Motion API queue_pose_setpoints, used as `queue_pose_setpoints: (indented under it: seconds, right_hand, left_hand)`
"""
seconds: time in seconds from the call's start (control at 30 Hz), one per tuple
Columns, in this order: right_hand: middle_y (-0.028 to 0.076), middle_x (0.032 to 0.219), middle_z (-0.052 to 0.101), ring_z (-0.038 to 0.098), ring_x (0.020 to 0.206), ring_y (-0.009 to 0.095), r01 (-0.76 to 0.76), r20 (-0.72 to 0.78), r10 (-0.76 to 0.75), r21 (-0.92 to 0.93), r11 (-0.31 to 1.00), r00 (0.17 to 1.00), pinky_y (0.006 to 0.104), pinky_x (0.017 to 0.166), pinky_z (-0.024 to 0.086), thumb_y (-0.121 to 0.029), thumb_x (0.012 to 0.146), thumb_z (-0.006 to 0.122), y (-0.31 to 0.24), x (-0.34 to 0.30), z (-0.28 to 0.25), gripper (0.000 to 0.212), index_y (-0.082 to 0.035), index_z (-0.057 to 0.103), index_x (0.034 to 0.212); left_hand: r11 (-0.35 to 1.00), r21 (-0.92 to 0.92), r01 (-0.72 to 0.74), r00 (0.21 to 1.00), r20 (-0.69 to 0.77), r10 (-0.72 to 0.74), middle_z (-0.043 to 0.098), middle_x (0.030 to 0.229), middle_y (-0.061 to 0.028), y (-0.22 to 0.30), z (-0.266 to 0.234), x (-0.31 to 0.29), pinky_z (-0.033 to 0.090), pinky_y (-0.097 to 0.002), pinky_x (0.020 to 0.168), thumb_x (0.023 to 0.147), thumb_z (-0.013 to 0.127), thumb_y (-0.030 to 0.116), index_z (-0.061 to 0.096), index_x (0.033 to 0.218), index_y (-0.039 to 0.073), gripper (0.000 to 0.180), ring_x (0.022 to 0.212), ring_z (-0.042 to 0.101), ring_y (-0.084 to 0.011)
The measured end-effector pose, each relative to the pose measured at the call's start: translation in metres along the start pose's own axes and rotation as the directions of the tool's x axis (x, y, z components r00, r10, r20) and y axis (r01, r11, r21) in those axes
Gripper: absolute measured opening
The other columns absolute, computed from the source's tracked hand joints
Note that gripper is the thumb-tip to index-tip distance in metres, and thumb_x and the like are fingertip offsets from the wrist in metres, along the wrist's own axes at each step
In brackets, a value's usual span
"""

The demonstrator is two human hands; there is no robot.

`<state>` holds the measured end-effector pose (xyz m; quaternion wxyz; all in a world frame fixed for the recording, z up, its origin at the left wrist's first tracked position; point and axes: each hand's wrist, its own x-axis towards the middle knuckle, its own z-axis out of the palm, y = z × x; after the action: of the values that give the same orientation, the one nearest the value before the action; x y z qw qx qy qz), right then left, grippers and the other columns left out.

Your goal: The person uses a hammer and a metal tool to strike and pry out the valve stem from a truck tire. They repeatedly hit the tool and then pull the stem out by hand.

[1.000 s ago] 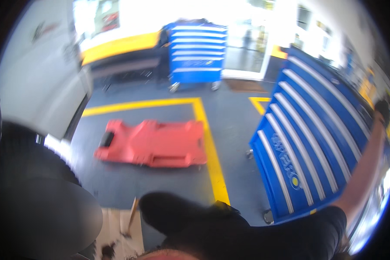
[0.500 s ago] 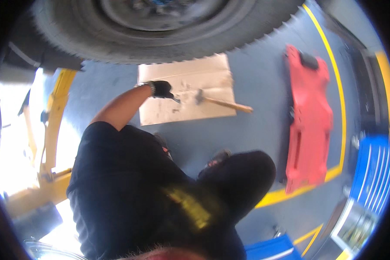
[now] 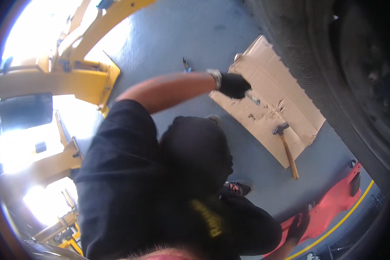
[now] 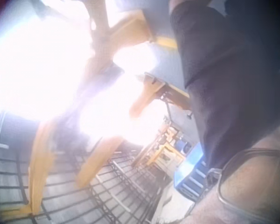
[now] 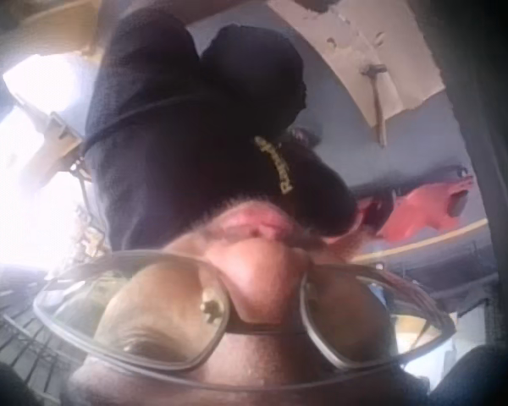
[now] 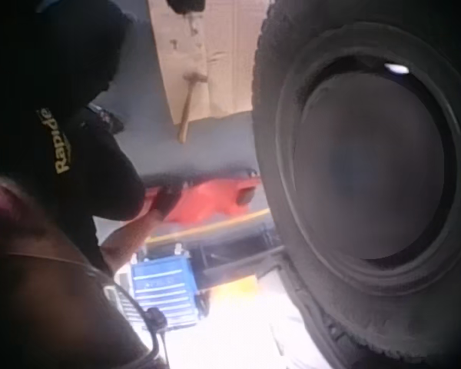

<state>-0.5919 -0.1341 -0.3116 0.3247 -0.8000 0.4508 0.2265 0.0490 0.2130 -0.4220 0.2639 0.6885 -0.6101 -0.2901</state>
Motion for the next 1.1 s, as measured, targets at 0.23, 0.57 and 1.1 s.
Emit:
queue_pose_setpoints:
  seconds: [0.23,0.57,1.1]
  right_hand:
    - [0.019,0.126,0.064,0.064,0.113,0.033,0.526,0.019,-0.587,-0.470,0.709,0.809,0.0416,0.095,0.053,-0.024,0.101,0.064,-0.180,0.190,-0.066,0.042,-0.002,0.058,0.137]
    - [0.021,0.106,0.071,0.066,0.105,0.042,0.476,0.135,-0.533,-0.663,0.578,0.835,0.0509,0.092,0.052,-0.042,0.103,0.050,-0.228,0.298,0.025,0.040,-0.006,0.069,0.102]
    - [0.023,0.091,0.073,0.071,0.086,0.045,0.291,0.106,-0.443,-0.881,0.374,0.890,0.0502,0.084,0.054,-0.050,0.097,0.061,-0.157,0.060,-0.012,0.048,-0.004,0.072,0.103]
  left_hand:
    - [0.912,-0.173,0.371,0.925,-0.020,-0.380,0.067,0.078,-0.0049,0.019,-0.130,-0.063,0.057,-0.0320,0.060,0.104,0.060,0.023,0.055,0.097,0.007,0.018,0.071,0.070,-0.0150]
    - [0.840,0.080,0.536,0.843,-0.013,-0.537,0.068,0.078,-0.0085,0.124,-0.113,-0.054,0.053,-0.0339,0.064,0.106,0.057,0.027,0.057,0.096,0.006,0.023,0.072,0.067,-0.0162]
    - [-0.050,-0.804,-0.593,0.569,-0.374,-0.732,0.067,0.082,-0.0139,0.292,0.261,-0.047,0.058,-0.0352,0.054,0.106,0.048,0.018,0.041,0.143,0.008,0.038,0.061,0.068,-0.0212]
